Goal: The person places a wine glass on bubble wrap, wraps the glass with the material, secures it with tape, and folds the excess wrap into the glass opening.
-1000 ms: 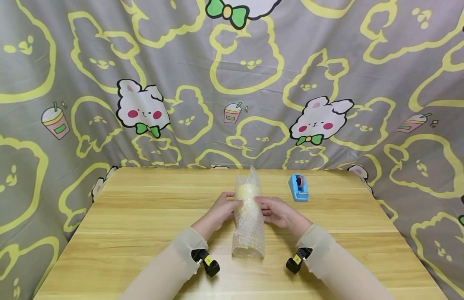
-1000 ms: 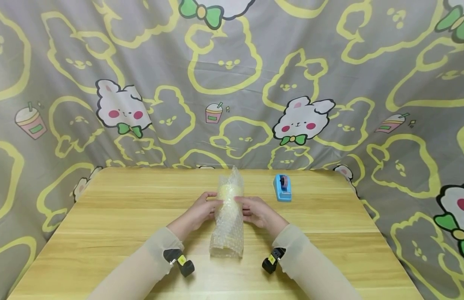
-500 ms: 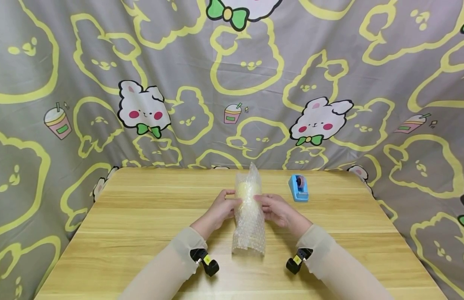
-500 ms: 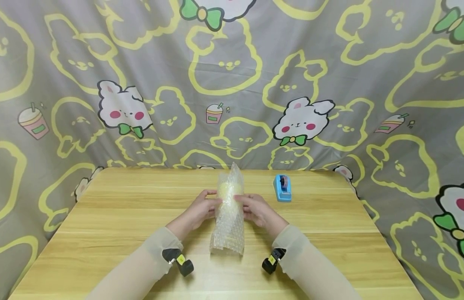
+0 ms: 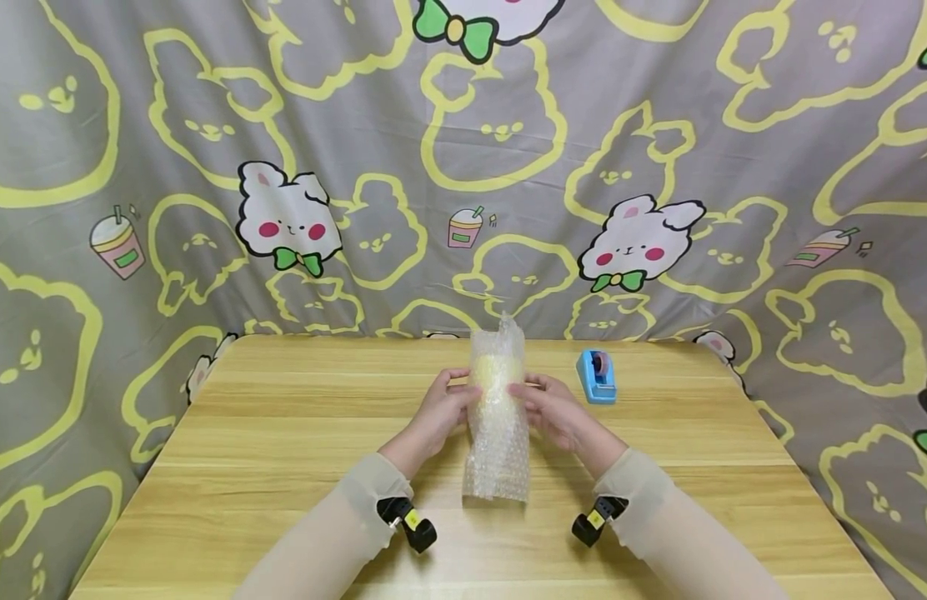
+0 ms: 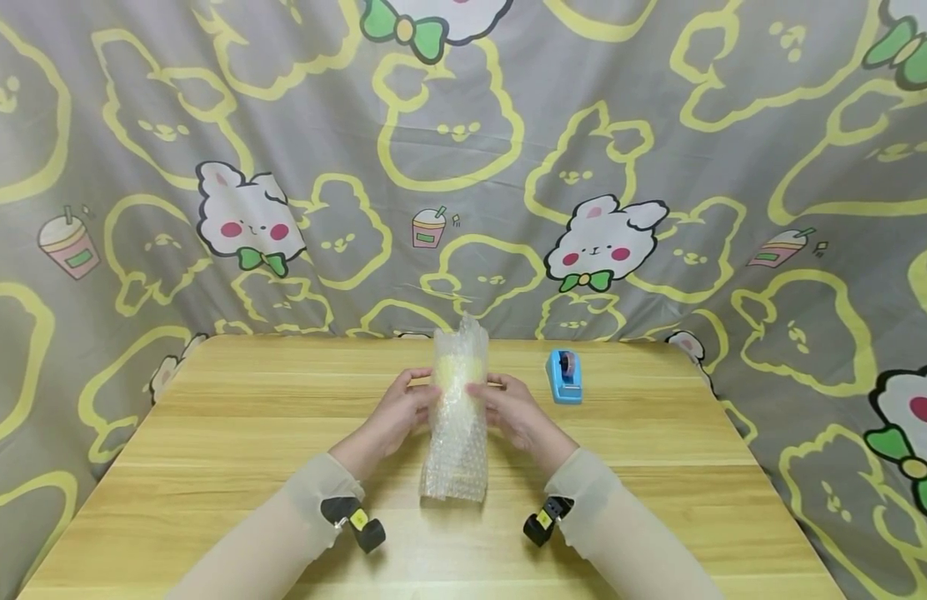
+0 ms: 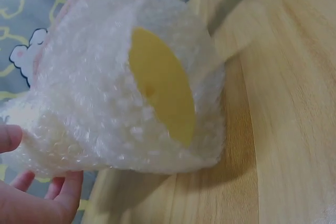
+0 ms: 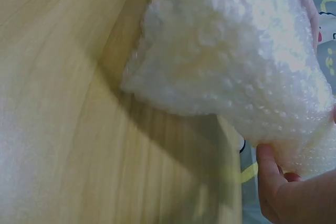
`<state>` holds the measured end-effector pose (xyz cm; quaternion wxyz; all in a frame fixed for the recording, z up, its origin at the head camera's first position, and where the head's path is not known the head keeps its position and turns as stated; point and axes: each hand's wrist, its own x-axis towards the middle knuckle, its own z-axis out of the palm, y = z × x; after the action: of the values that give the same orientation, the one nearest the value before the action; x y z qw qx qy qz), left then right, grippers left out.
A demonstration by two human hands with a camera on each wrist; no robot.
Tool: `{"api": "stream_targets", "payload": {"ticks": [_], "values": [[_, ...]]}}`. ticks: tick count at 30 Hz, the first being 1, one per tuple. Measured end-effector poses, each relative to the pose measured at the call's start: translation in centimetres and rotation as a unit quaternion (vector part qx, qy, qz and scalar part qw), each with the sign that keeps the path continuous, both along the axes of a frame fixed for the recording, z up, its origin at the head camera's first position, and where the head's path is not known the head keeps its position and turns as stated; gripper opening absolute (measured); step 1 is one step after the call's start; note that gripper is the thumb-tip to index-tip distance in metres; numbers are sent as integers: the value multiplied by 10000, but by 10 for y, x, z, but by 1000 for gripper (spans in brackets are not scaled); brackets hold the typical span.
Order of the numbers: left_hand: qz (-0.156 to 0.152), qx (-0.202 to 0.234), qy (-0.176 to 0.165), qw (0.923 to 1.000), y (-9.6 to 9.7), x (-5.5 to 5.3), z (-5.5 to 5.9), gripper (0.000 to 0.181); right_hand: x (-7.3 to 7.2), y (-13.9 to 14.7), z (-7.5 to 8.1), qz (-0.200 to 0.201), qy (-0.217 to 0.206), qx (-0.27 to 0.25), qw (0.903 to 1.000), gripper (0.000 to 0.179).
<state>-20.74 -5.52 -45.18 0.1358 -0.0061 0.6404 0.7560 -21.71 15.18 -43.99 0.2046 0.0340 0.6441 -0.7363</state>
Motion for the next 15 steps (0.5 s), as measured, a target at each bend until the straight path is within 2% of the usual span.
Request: {"api": "stream_targets", "payload": {"ticks": [8, 15], "values": [[235, 253, 183, 9992, 3, 2, 8, 50, 2, -4, 11, -300, 293, 72, 9991, 65], [380, 397, 432, 9976, 5, 5, 15, 51, 4, -6, 18, -410, 626, 100, 9971, 69]]}}
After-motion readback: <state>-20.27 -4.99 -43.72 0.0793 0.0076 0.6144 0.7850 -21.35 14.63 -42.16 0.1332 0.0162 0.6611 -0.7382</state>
